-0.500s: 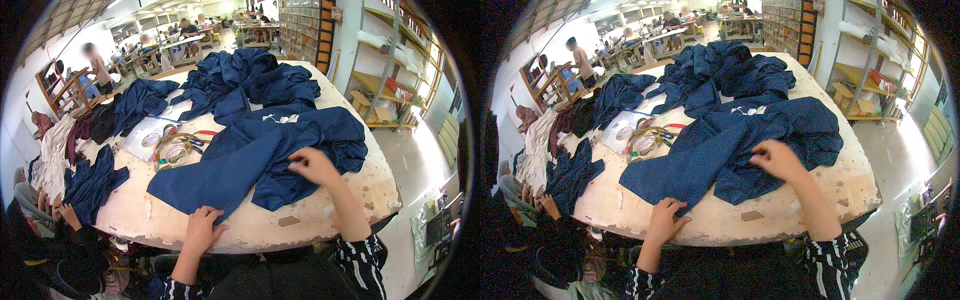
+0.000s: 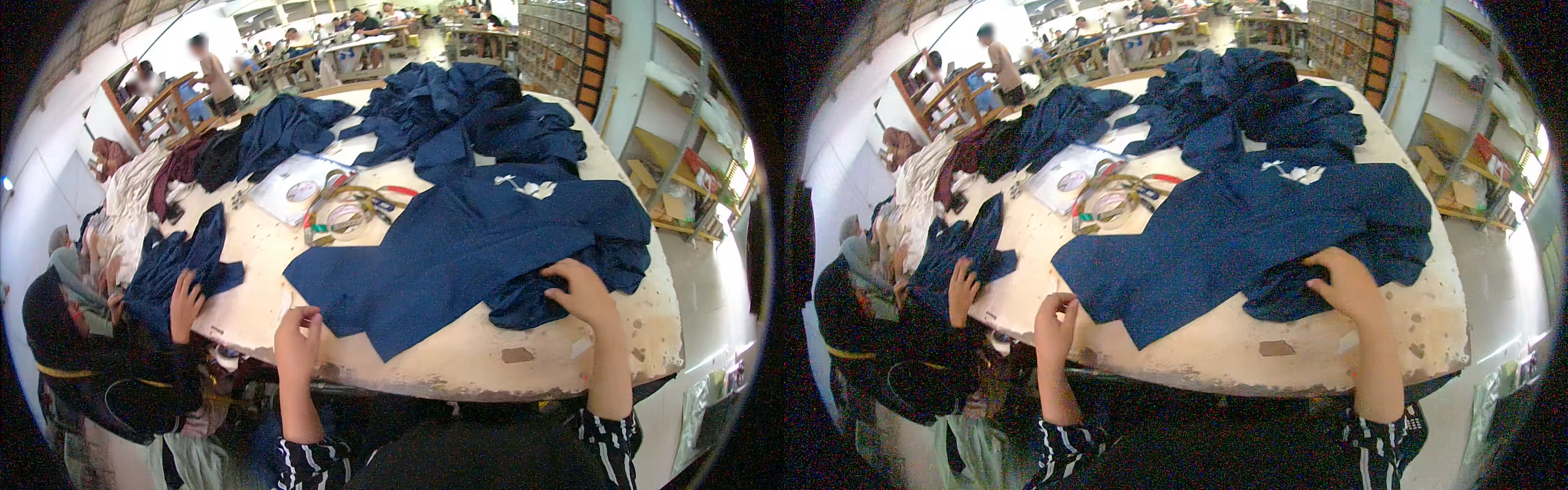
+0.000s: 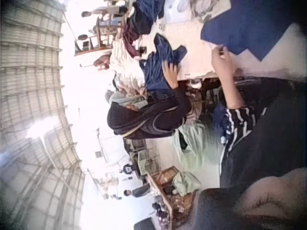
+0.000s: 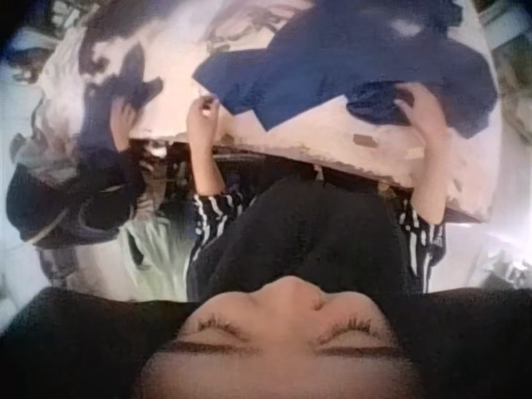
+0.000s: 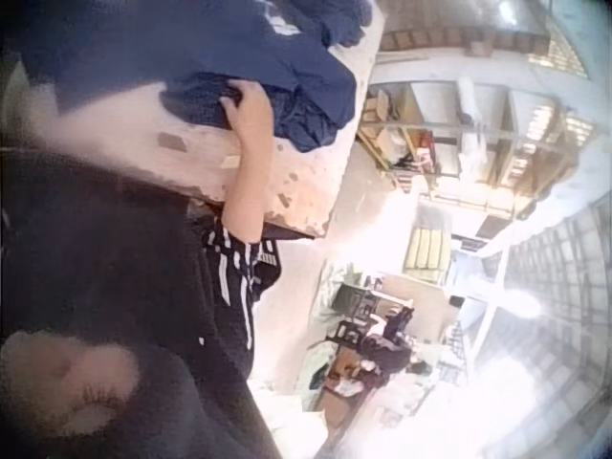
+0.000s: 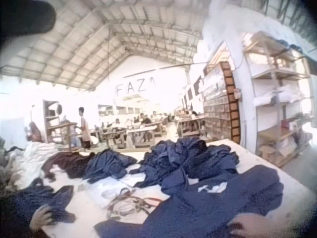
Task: The person folds a dark blue garment on a worktable in a garment factory. They smooth the fabric, fold the sleeves and body, and place the folded item on a growing stack. The person repeats this process with additional garments throughout the clip.
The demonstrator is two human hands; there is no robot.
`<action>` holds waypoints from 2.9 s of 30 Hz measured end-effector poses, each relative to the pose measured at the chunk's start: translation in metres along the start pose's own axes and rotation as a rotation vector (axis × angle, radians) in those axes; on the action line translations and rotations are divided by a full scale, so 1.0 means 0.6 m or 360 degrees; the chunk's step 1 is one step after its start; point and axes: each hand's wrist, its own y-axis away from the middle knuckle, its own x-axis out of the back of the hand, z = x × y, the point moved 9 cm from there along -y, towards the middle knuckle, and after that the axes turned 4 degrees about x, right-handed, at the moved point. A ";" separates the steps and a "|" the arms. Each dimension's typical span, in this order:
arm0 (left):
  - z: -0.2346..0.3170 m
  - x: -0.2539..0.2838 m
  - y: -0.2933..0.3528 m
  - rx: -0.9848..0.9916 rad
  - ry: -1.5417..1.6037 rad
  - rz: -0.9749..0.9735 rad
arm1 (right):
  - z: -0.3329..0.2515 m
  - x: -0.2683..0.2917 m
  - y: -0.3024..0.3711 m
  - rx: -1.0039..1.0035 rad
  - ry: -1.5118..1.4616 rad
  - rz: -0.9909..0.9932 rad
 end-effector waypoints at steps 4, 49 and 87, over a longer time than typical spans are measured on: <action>0.023 -0.034 0.058 -0.0049 -0.0079 -0.0460 | -0.026 0.015 0.030 -0.0383 -0.0270 -0.0078; 0.076 -0.247 0.093 0.0961 0.2461 -0.0606 | -0.001 0.055 0.149 -0.0392 -0.1061 0.0861; 0.161 -0.220 0.048 -0.0643 -0.0187 -0.0862 | 0.002 0.000 -0.336 0.0106 0.0329 0.0537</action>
